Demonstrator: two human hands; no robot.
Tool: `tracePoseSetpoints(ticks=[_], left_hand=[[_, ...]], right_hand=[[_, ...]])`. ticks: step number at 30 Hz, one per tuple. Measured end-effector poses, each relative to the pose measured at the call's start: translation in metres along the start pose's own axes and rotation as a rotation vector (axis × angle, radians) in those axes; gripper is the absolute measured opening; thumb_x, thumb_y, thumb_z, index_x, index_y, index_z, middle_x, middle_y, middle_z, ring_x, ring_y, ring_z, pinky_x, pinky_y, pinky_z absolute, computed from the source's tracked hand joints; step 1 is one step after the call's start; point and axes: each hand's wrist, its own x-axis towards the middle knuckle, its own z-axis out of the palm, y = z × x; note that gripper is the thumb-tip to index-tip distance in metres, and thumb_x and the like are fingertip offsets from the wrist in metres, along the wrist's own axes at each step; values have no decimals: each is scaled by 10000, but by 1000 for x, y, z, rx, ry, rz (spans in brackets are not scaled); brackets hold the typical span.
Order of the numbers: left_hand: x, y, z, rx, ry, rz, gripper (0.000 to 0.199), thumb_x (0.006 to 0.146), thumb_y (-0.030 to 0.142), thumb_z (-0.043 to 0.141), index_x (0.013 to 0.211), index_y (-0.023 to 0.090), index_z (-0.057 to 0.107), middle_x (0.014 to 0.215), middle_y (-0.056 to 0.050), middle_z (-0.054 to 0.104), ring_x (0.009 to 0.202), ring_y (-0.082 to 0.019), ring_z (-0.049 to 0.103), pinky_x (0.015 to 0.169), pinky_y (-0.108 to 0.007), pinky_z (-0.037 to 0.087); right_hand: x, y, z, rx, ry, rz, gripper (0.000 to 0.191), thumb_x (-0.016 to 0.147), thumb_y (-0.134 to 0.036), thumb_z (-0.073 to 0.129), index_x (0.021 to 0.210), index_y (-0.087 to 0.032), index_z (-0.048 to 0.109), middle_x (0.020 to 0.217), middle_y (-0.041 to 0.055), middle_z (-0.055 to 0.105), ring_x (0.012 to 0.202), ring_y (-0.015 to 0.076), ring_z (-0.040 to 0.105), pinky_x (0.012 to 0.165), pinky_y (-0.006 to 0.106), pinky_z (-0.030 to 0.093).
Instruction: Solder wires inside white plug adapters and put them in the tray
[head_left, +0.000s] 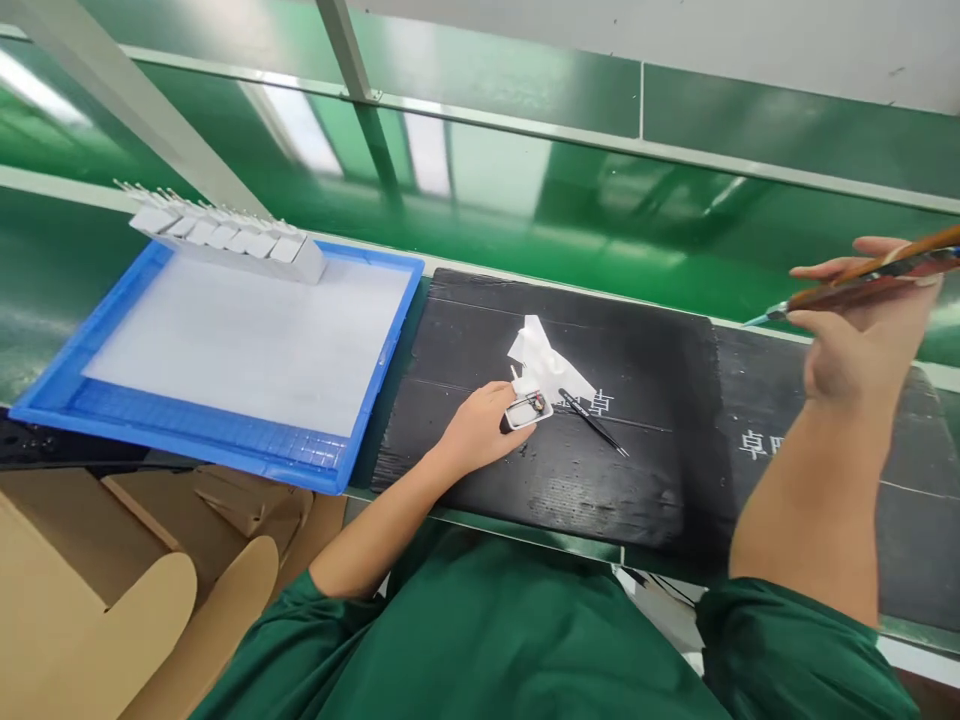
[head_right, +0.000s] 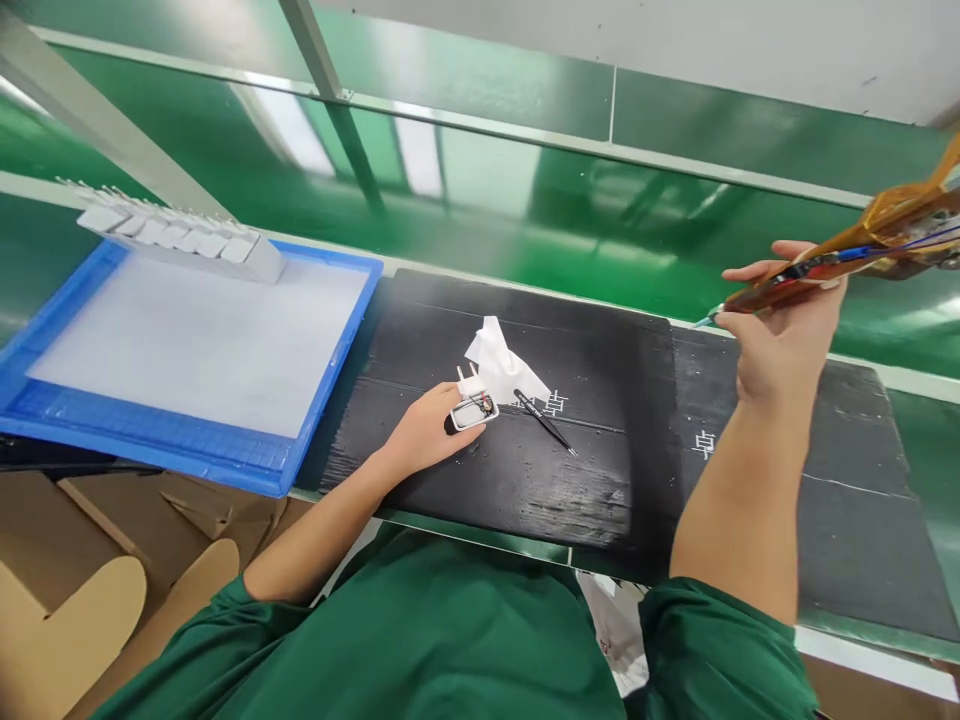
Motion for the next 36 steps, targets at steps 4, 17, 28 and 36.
tracePoseSetpoints(ticks=[4, 17, 28, 36], left_hand=[[8, 9, -7, 21, 23, -70, 229, 846, 315, 654, 1025, 172, 642, 1022, -87, 696, 944, -248, 659, 805, -333, 537], [83, 18, -4, -111, 313, -122, 328, 805, 243, 709, 1122, 185, 652, 938, -42, 705, 811, -190, 637, 735, -283, 497], [81, 18, 2, -284, 382, -64, 407, 816, 271, 730, 1204, 209, 627, 1096, -63, 699, 1001, -223, 642, 889, -342, 512], [79, 21, 1, -312, 391, -52, 416, 816, 294, 730, 1206, 195, 626, 1107, -67, 688, 1034, -229, 640, 888, -317, 511]], right_hand=[[-15, -26, 61, 70, -143, -32, 489, 711, -216, 822, 1142, -347, 633, 908, -29, 635, 860, 118, 627, 840, 274, 499], [-45, -72, 170, 262, -302, -211, 407, 777, -424, 747, 1128, -334, 559, 840, -19, 526, 714, 150, 556, 675, 328, 541], [-47, -63, 164, 234, -196, -208, 457, 719, -418, 775, 1121, -341, 572, 816, -6, 525, 707, 180, 545, 658, 370, 545], [-48, -68, 167, 201, -173, -180, 354, 775, -476, 719, 1077, -348, 585, 781, -10, 508, 696, 186, 567, 677, 378, 543]])
